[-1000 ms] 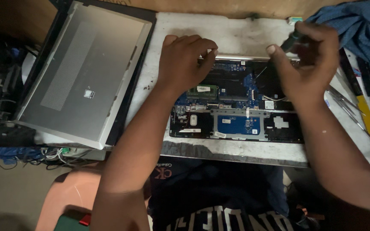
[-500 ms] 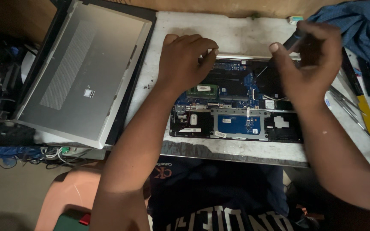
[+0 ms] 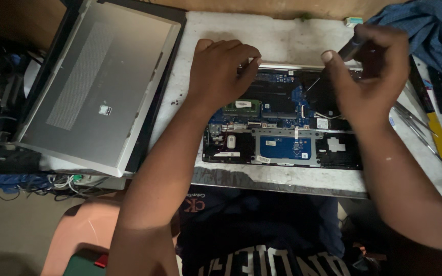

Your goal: The person works on a disassembled laptop at a repair bench. They set a metal power supply box aside, then use a screwdriver to unscrew and reposition components on the exposed motherboard, lifting the cooling fan assembly and manipulating small parts and connectors by hand.

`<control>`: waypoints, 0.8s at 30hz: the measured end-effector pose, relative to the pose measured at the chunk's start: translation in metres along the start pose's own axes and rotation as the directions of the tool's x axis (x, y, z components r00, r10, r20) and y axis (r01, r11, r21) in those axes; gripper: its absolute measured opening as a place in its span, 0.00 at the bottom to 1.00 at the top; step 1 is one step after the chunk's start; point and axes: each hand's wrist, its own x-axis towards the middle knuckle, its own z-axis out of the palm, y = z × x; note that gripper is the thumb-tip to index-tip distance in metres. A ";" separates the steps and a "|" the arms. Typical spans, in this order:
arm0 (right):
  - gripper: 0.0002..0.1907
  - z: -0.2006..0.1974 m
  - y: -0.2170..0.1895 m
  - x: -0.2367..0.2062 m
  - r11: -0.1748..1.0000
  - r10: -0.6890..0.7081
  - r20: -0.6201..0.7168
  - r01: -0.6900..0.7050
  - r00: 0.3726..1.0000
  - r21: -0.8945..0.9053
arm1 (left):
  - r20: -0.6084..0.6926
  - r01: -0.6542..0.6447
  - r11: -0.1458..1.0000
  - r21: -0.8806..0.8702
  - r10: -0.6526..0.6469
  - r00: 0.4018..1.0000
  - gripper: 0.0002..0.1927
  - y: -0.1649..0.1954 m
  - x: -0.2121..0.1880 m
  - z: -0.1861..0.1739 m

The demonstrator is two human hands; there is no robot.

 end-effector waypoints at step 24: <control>0.17 0.003 -0.012 0.003 0.989 0.071 0.025 -0.074 0.997 0.127 | 0.030 0.005 1.000 0.001 -0.005 1.000 0.02 0.001 0.000 -0.001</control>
